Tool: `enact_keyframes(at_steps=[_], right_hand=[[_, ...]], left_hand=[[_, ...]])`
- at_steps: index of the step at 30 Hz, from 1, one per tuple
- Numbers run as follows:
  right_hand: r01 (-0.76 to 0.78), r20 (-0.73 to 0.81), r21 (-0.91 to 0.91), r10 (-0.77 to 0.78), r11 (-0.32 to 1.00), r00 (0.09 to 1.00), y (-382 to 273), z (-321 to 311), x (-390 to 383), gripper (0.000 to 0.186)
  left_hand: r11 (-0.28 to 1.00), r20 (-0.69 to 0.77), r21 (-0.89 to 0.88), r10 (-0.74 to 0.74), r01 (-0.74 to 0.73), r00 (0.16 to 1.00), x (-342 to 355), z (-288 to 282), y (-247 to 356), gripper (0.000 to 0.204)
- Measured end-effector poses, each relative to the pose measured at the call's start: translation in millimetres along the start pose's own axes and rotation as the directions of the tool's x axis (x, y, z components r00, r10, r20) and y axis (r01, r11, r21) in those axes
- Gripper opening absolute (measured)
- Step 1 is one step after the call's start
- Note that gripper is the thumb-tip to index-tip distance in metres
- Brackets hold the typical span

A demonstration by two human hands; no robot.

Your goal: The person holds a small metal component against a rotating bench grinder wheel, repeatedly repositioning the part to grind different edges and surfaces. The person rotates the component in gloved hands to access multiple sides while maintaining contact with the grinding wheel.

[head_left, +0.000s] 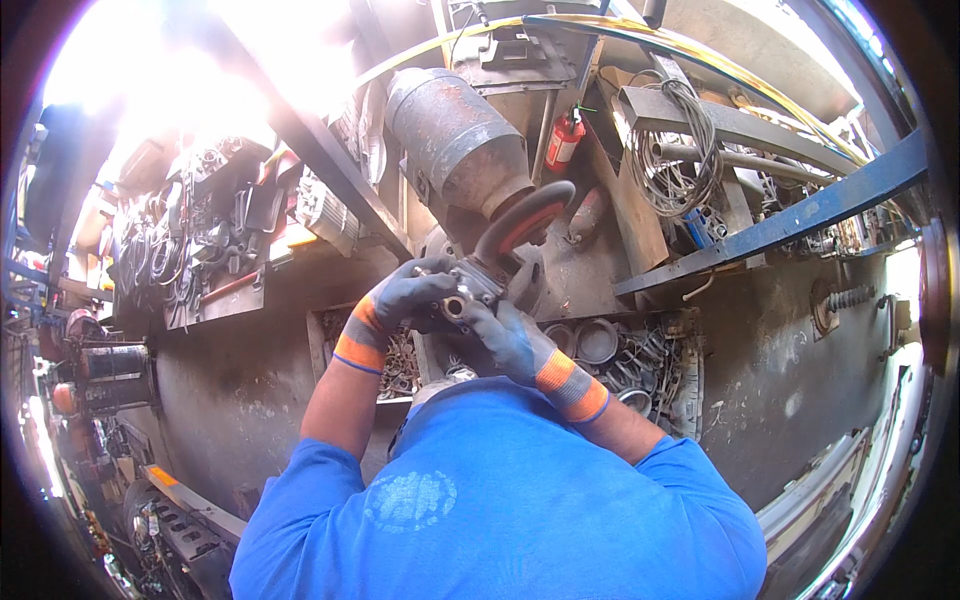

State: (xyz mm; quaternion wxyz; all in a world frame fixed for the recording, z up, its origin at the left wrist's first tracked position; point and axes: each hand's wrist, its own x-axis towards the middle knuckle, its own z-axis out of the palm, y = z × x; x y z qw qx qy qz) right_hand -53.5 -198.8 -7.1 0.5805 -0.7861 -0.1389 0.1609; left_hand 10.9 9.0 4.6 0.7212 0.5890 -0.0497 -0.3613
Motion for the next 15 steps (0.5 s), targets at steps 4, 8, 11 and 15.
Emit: enact_keyframes(at_steps=[4, 8, 11, 15], right_hand=[[0.019, 0.066, 0.105, -0.026, 0.994, 0.997, -13.9, -5.9, 11.5, 0.044], [-0.156, 0.098, 0.161, 0.142, 0.975, 0.985, -15.2, -7.1, 9.0, 0.041], [-0.112, 0.048, 0.082, 0.108, 0.99, 0.993, -10.2, -5.7, -2.0, 0.054], [0.015, 0.072, -0.084, -0.009, 0.996, 0.997, -14.1, -10.6, -1.7, 0.062]], left_hand=[[0.986, -0.02, -0.13, -0.111, 0.107, 0.994, 2.8, 2.1, 18.8, 0.037], [0.986, -0.012, -0.123, -0.115, 0.112, 0.993, -2.1, 10.2, 26.6, 0.036], [0.994, -0.039, 0.044, -0.097, 0.099, 0.994, 0.3, 3.1, 10.0, 0.037], [0.993, -0.136, 0.107, -0.038, 0.053, 0.99, -6.3, 7.1, 9.0, 0.038]])
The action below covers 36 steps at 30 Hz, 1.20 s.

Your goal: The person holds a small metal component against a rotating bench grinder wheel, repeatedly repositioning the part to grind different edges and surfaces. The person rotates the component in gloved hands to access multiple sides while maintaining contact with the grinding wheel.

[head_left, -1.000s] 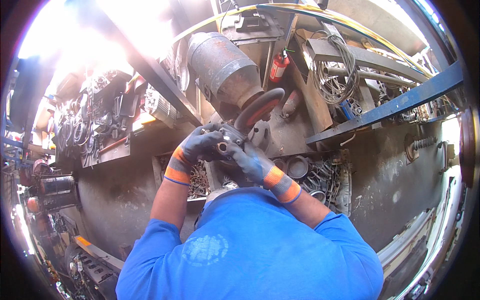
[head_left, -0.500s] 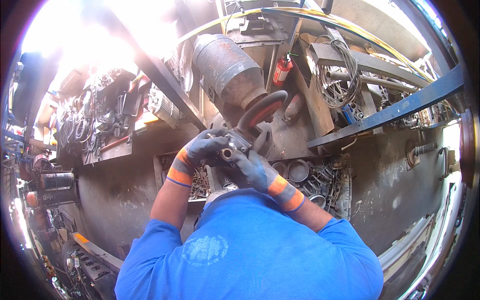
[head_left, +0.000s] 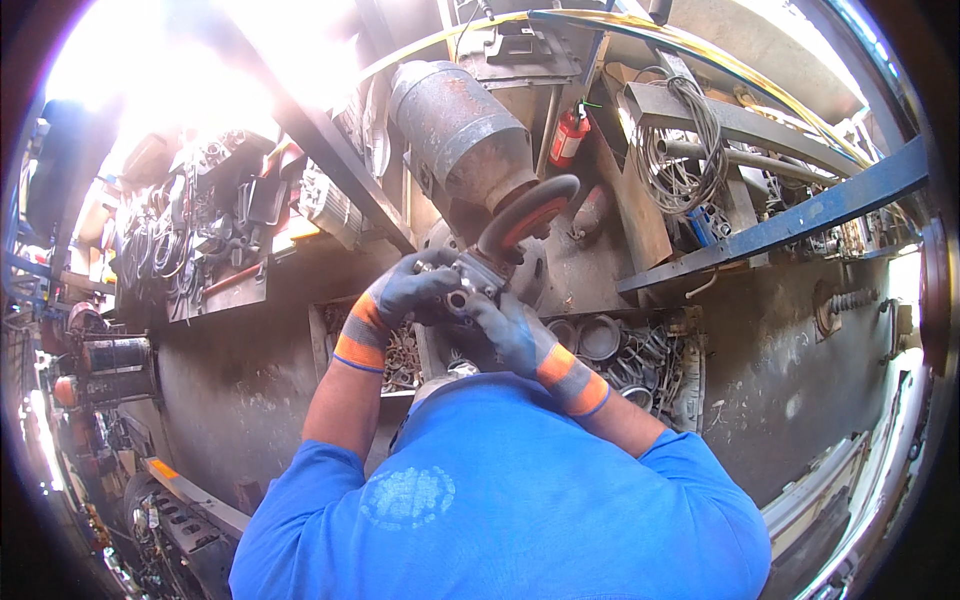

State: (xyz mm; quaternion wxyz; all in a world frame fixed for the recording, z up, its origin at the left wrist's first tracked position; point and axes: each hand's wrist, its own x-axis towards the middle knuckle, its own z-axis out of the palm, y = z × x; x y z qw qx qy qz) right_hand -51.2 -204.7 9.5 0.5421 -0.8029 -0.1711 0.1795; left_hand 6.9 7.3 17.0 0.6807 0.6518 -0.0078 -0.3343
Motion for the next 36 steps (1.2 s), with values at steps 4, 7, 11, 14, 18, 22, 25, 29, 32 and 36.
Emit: enact_keyframes(at_steps=[4, 7, 11, 14, 18, 22, 25, 29, 32, 36], right_hand=[[-0.32, -0.021, 0.211, 0.331, 0.924, 0.943, 3.1, 7.4, 6.7, 0.062], [-0.324, -0.079, 0.312, 0.365, 0.893, 0.928, 3.6, 11.5, 4.9, 0.063], [-0.267, -0.037, 0.236, 0.283, 0.934, 0.958, -10.8, 0.5, -7.4, 0.051], [-0.122, 0.013, 0.514, 0.135, 0.849, 0.991, 20.2, -2.9, -8.5, 0.043], [0.114, 0.016, 0.627, -0.16, 0.77, 0.987, 54.1, -1.8, 0.3, 0.025], [-0.049, 0.131, 0.868, -0.132, 0.494, 0.983, 68.8, 8.5, 6.9, 0.019], [-0.121, 0.059, 0.778, 0.12, 0.616, 0.991, 53.7, 20.4, 16.3, 0.018], [-0.094, 0.066, 0.714, 0.067, 0.694, 0.996, 43.0, 17.3, 19.0, 0.022], [0.119, -0.06, 0.621, -0.104, 0.775, 0.993, 58.4, 25.7, 23.5, 0.025], [-0.006, -0.024, 0.683, 0.032, 0.73, 0.999, 45.3, 26.2, 8.0, 0.028]], left_hand=[[0.991, -0.17, 0.134, 0.051, -0.028, 0.984, -7.5, 16.4, 7.6, 0.038], [0.925, -0.442, 0.379, 0.155, 0.027, 0.884, 0.2, 34.3, -4.9, 0.037], [0.848, -0.486, 0.528, 0.349, -0.049, 0.802, 2.4, 26.3, -18.3, 0.045], [0.874, -0.489, 0.483, 0.313, -0.046, 0.814, -3.8, 30.8, -8.6, 0.042], [0.879, -0.493, 0.475, 0.306, -0.043, 0.814, -1.4, 38.9, -4.6, 0.041], [0.65, -0.276, 0.739, 0.532, -0.177, 0.8, 10.0, 11.3, -23.9, 0.039], [0.771, -0.372, 0.637, 0.313, -0.005, 0.874, 12.4, 10.5, -10.9, 0.038], [0.636, -0.262, 0.767, 0.434, -0.087, 0.862, 6.4, 15.6, 9.2, 0.036], [0.546, -0.185, 0.828, 0.483, -0.129, 0.856, 8.5, 7.1, 8.4, 0.036], [0.64, -0.212, 0.752, 0.459, -0.156, 0.863, 9.0, 3.2, -5.7, 0.039]])
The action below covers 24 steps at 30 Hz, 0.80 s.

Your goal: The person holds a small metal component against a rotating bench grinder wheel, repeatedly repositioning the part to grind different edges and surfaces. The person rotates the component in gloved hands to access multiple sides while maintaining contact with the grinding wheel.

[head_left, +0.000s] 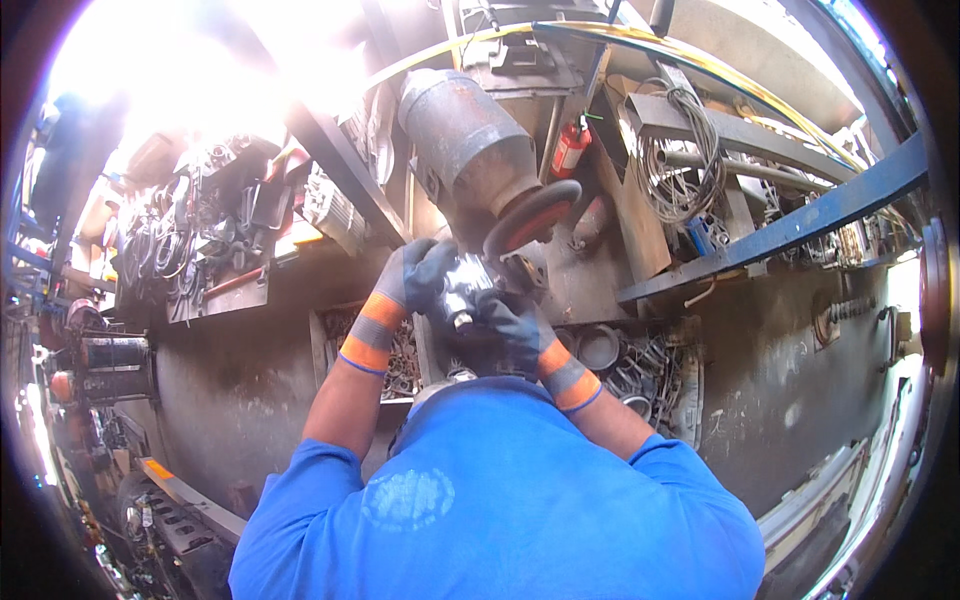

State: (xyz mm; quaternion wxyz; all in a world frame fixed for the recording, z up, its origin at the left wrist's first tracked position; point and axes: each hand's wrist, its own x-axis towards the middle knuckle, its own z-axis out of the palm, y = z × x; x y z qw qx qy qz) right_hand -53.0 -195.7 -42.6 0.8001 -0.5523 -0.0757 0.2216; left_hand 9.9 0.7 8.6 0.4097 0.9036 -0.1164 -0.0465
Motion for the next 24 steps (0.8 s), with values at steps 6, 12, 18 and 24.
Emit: enact_keyframes(at_steps=[6, 12, 18, 24], right_hand=[[0.147, 0.037, -0.2, -0.143, 0.969, 0.989, 3.9, -3.9, 12.3, 0.022], [0.26, 0.045, -0.262, -0.257, 0.929, 0.965, -11.5, 5.3, 1.0, 0.025], [-0.063, -0.067, 0.236, 0.081, 0.97, 0.994, -10.7, 11.2, -5.0, 0.027], [-0.031, -0.164, 0.119, 0.051, 0.992, 0.985, -3.8, 18.1, -4.1, 0.031]], left_hand=[[0.998, 0.017, 0.044, -0.04, 0.039, 0.999, 6.3, -7.7, 11.8, 0.041], [0.999, 0.034, 0.03, 0.043, -0.044, 0.998, 1.2, -2.1, 0.9, 0.022], [0.925, 0.105, 0.293, 0.219, -0.241, 0.97, 9.1, -6.9, 8.7, 0.018], [0.983, 0.248, 0.182, -0.012, -0.035, 0.969, 32.9, -9.9, 2.5, 0.027]])
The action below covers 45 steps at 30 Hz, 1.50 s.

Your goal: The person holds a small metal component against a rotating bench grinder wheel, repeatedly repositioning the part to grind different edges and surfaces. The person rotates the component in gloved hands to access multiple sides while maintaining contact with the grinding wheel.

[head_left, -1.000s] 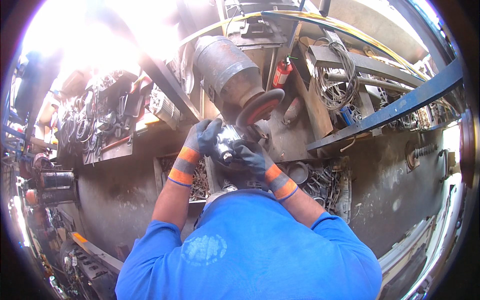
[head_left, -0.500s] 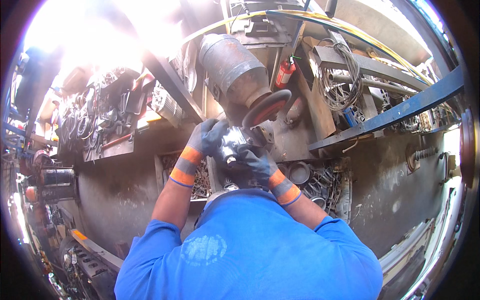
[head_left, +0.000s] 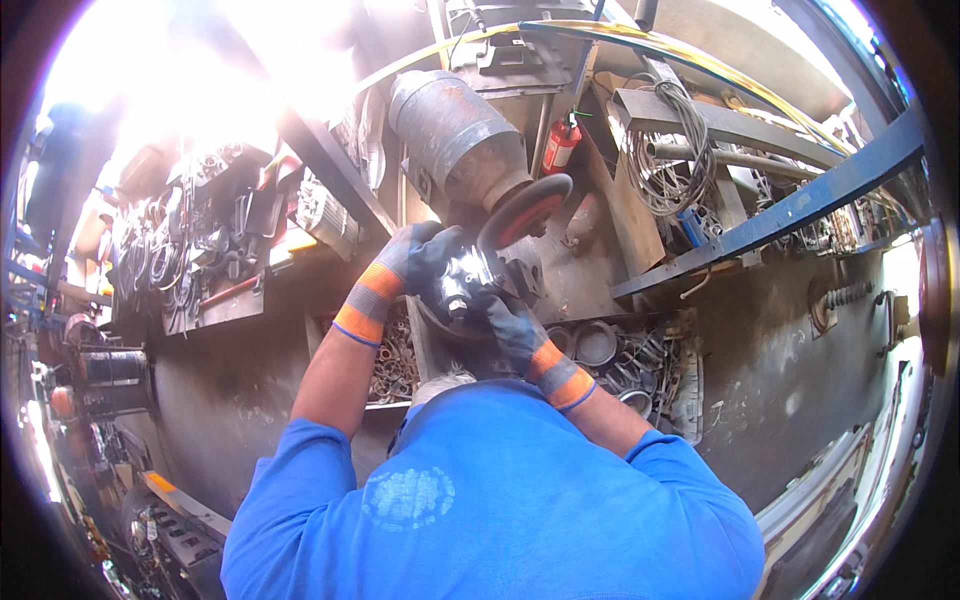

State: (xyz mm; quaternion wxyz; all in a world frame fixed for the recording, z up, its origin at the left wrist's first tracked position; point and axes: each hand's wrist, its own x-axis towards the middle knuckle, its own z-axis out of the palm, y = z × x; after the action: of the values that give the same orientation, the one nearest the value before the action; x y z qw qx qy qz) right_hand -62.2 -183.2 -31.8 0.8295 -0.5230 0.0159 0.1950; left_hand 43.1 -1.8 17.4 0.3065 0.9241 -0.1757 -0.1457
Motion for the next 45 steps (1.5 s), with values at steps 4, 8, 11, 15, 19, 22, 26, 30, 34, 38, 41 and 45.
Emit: enact_keyframes(at_steps=[4, 8, 11, 15, 19, 22, 26, 30, 34, 38, 41, 45], right_hand=[[0.075, -0.039, -0.048, -0.077, 0.996, 0.996, 17.3, 1.8, 7.7, 0.031], [0.046, -0.169, -0.154, -0.072, 0.987, 0.983, 26.0, 5.5, 11.2, 0.031], [-0.055, -0.258, -0.238, -0.008, 0.97, 0.966, 20.1, 9.5, 6.1, 0.033], [0.019, -0.257, -0.327, -0.108, 0.945, 0.96, 21.1, 24.1, 4.5, 0.035], [0.068, -0.313, -0.169, -0.119, 0.983, 0.942, 15.7, 43.3, 8.8, 0.035], [0.051, -0.352, -0.157, -0.104, 0.986, 0.93, 34.9, 37.8, 7.9, 0.034], [0.211, -0.181, -0.141, -0.235, 0.967, 0.955, 34.0, 29.8, 6.1, 0.038], [0.212, -0.101, 0.426, -0.187, 0.879, 0.977, 28.0, 39.0, 9.3, 0.04], [0.216, -0.075, 0.546, -0.21, 0.81, 0.975, 33.5, 38.9, 11.6, 0.04], [0.244, -0.132, 0.574, -0.206, 0.781, 0.97, 46.3, 32.2, 17.4, 0.041], [0.169, -0.031, 0.639, -0.194, 0.751, 0.981, 30.1, 40.8, 12.6, 0.042], [0.115, 0.084, 0.685, -0.235, 0.719, 0.968, 29.4, 31.5, 11.9, 0.045]], left_hand=[[0.994, 0.046, -0.034, 0.107, -0.106, 0.993, 8.9, -2.0, -11.8, 0.031], [0.848, 0.083, 0.199, 0.485, -0.491, 0.871, 29.3, 1.7, -34.9, 0.032], [0.888, 0.136, 0.016, 0.454, -0.46, 0.881, 35.6, 3.5, -31.3, 0.039], [0.828, 0.078, -0.044, 0.561, -0.559, 0.824, 31.2, -3.9, -44.8, 0.042], [0.806, 0.101, 0.054, 0.583, -0.59, 0.806, 33.9, -6.9, -45.3, 0.036], [0.748, 0.131, 0.117, 0.641, -0.654, 0.757, 39.7, -10.0, -40.3, 0.038], [0.79, 0.147, 0.157, 0.575, -0.593, 0.805, 43.3, -4.8, -46.6, 0.071], [0.912, 0.103, -0.054, 0.409, -0.406, 0.907, 38.0, -4.0, -35.2, 0.036], [0.959, 0.04, -0.075, 0.278, -0.274, 0.96, 28.4, -9.4, -16.0, 0.038], [0.972, -0.015, -0.028, 0.234, -0.234, 0.972, 10.3, -26.1, 8.2, 0.042], [0.988, 0.001, -0.003, 0.151, -0.151, 0.988, 6.7, -28.5, 12.1, 0.044], [0.989, -0.083, 0.068, 0.134, -0.129, 0.987, 4.4, -22.0, 8.9, 0.042]])
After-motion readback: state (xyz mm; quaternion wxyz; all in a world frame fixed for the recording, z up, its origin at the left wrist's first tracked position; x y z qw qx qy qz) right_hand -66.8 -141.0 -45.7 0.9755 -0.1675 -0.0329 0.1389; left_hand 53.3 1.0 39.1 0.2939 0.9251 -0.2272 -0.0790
